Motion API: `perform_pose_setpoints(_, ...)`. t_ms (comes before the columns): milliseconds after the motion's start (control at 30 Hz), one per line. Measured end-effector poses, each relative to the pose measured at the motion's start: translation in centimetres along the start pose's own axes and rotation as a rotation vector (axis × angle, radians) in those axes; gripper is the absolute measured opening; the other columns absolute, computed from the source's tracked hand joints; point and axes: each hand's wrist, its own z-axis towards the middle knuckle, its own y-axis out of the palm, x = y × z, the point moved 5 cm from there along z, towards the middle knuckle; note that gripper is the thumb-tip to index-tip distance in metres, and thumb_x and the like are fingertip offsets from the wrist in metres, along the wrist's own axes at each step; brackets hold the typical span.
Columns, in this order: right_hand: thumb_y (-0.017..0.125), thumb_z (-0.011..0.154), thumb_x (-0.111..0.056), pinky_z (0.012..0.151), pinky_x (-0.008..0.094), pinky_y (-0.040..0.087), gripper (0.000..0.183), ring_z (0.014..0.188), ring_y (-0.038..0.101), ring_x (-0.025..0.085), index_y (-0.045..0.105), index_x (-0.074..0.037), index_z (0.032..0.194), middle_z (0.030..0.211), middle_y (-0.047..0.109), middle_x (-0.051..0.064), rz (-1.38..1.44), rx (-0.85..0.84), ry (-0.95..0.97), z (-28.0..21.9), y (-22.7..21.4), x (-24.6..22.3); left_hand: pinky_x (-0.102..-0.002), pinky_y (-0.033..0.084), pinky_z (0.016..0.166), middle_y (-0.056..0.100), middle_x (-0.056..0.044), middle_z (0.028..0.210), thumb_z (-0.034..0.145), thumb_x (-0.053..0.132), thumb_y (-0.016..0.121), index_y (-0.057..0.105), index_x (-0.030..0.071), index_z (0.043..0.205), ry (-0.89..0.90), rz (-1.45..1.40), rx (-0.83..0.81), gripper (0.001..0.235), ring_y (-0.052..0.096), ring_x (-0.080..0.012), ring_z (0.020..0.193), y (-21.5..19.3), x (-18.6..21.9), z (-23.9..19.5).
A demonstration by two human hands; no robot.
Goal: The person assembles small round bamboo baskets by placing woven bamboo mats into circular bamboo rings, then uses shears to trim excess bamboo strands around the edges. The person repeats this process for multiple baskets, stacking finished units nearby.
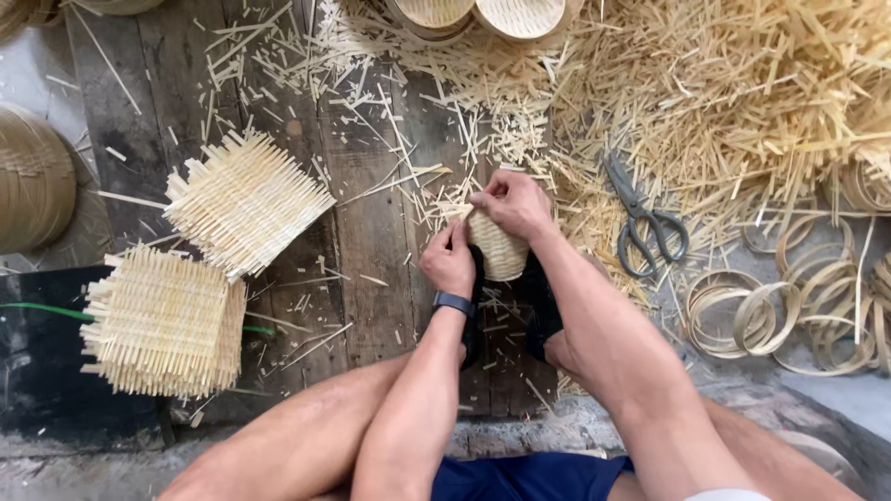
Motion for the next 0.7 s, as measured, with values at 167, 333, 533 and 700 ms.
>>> perform_pose_setpoints(167,0.083,0.077,-0.054,0.078,0.038,0.053,0.038,0.084,0.069,0.018,0.074,-0.017,0.082,0.086,0.075,0.001,-0.101,0.018,0.179,0.0,-0.1,-1.0,-0.028,0.057,0.075,0.080,-0.007,0.090,0.088,0.011,0.080,0.078,0.002,0.094,-0.623,-0.501,-0.325,0.011,0.072,-0.0141,0.079,3.2,-6.3,2.3)
perform_pose_setpoints(333,0.083,0.082,-0.044,0.078,0.035,0.055,0.029,0.083,0.070,0.015,0.073,-0.017,0.083,0.086,0.075,0.001,0.067,-0.073,0.217,-0.1,-0.4,-1.0,-0.027,0.054,0.074,0.079,-0.007,0.092,0.081,0.014,0.085,0.081,0.001,0.098,-0.667,-0.407,-0.549,0.021,0.067,-0.0145,0.079,2.9,-5.5,5.2)
perform_pose_setpoints(533,0.062,0.106,-0.036,0.097,0.039,0.050,0.032,0.100,0.063,0.022,0.073,-0.006,0.105,0.105,0.070,0.010,-0.361,0.136,-0.128,-6.2,-15.5,-0.2,-0.039,0.053,0.088,0.074,-0.017,0.103,0.069,0.023,0.093,0.076,0.002,0.105,0.489,0.087,-0.462,0.044,0.068,-0.0294,0.096,2.5,6.3,6.9)
perform_pose_setpoints(700,0.062,0.099,-0.047,0.094,0.045,0.056,0.039,0.108,0.070,0.027,0.075,-0.016,0.118,0.117,0.074,0.013,-0.967,-0.008,-0.017,-16.0,-24.7,6.5,-0.039,0.052,0.093,0.071,-0.011,0.100,0.074,0.017,0.086,0.076,0.010,0.105,0.501,0.165,-0.678,0.034,0.066,-0.0286,0.101,1.9,10.4,4.0)
